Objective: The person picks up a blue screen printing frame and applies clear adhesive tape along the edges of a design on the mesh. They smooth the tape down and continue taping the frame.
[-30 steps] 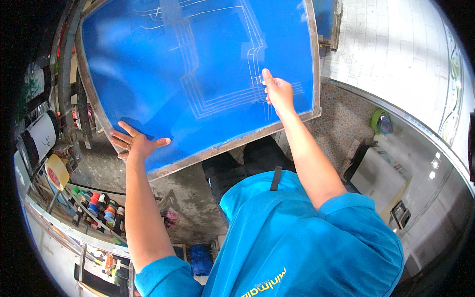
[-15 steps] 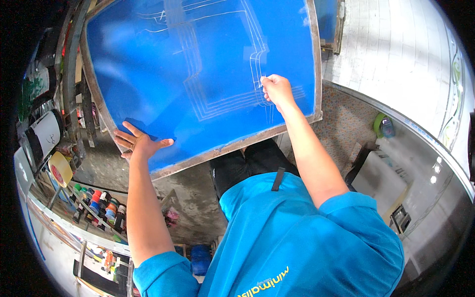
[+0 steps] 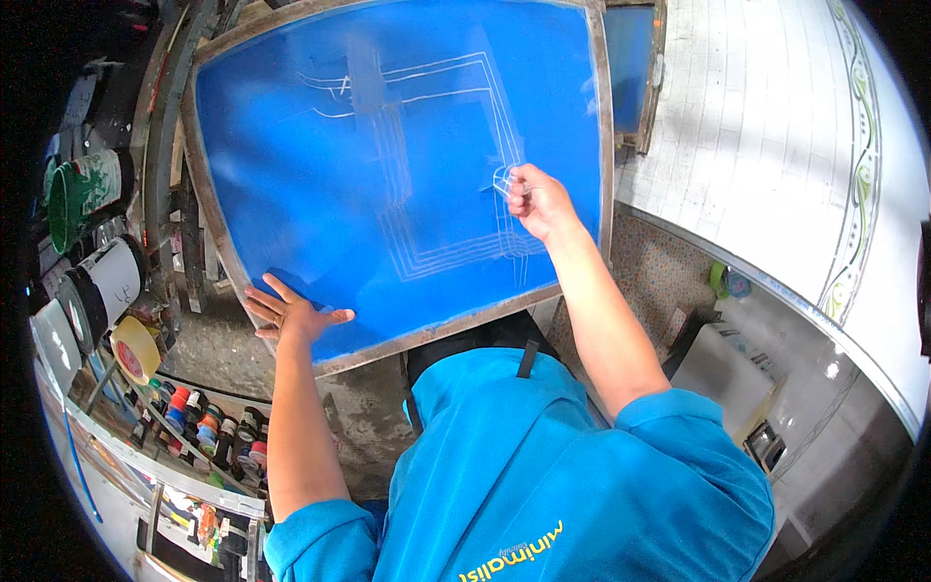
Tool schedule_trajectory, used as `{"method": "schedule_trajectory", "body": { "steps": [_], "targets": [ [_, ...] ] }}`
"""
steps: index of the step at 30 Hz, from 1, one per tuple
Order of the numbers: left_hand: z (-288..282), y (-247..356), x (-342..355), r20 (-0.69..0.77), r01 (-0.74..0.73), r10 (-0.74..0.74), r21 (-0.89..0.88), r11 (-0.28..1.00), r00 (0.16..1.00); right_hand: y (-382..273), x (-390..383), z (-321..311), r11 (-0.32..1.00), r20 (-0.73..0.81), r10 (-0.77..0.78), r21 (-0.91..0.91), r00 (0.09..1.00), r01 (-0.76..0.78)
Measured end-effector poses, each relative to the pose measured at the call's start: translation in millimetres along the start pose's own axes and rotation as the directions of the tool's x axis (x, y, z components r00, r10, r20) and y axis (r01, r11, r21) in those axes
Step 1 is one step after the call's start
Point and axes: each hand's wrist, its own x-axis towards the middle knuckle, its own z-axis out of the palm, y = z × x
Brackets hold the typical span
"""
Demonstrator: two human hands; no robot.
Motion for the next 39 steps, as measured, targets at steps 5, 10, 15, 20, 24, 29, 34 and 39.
{"method": "schedule_trajectory", "body": {
  "steps": [5, 10, 15, 20, 24, 29, 34, 39],
  "targets": [
    [10, -4, 7, -0.023, -0.006, 0.005, -0.031, 0.999, 1.0, -50, 2, 12, 0.973, 0.03, 0.019, 0.231, 0.999, -0.025],
    [10, -5, 8, -0.016, 0.005, -0.006, -0.025, 1.0, 1.0, -120, -13, 45, 0.952, 0.229, -0.112, 0.304, 0.967, 0.038],
    [3, 2, 7, 0.013, 0.001, 0.0, -0.021, 1.0, 1.0, -176, -40, 101, 0.98, 0.338, -0.2, 0.066, 0.92, 0.189],
    [5, -2, 4, 0.0, 0.003, -0.003, -0.021, 1.0, 1.0, -163, -55, 161, 0.96, 0.44, -0.219, -0.062, 0.871, 0.273],
    [2, 3, 6, 0.03, 0.045, -0.045, -0.009, 0.999, 0.999, -141, -66, 192, 0.9, 0.386, -0.308, -0.177, 0.87, 0.398],
    [-1, 4, 4, 0.018, 0.059, -0.059, -0.037, 0.998, 0.998, -14, -66, 192, 0.387, 0.516, -0.452, -0.622, 0.728, 0.681],
    [-1, 4, 3, 0.03, 0.036, -0.035, -0.056, 0.998, 0.999, 16, -65, 121, 0.438, 0.458, -0.324, -0.703, 0.828, 0.561],
    [4, -3, 5, 0.01, 0.022, -0.022, -0.065, 0.998, 1.0, -39, -57, 62, -0.21, 0.464, -0.838, -0.76, 0.287, 0.615]
  ]
}}
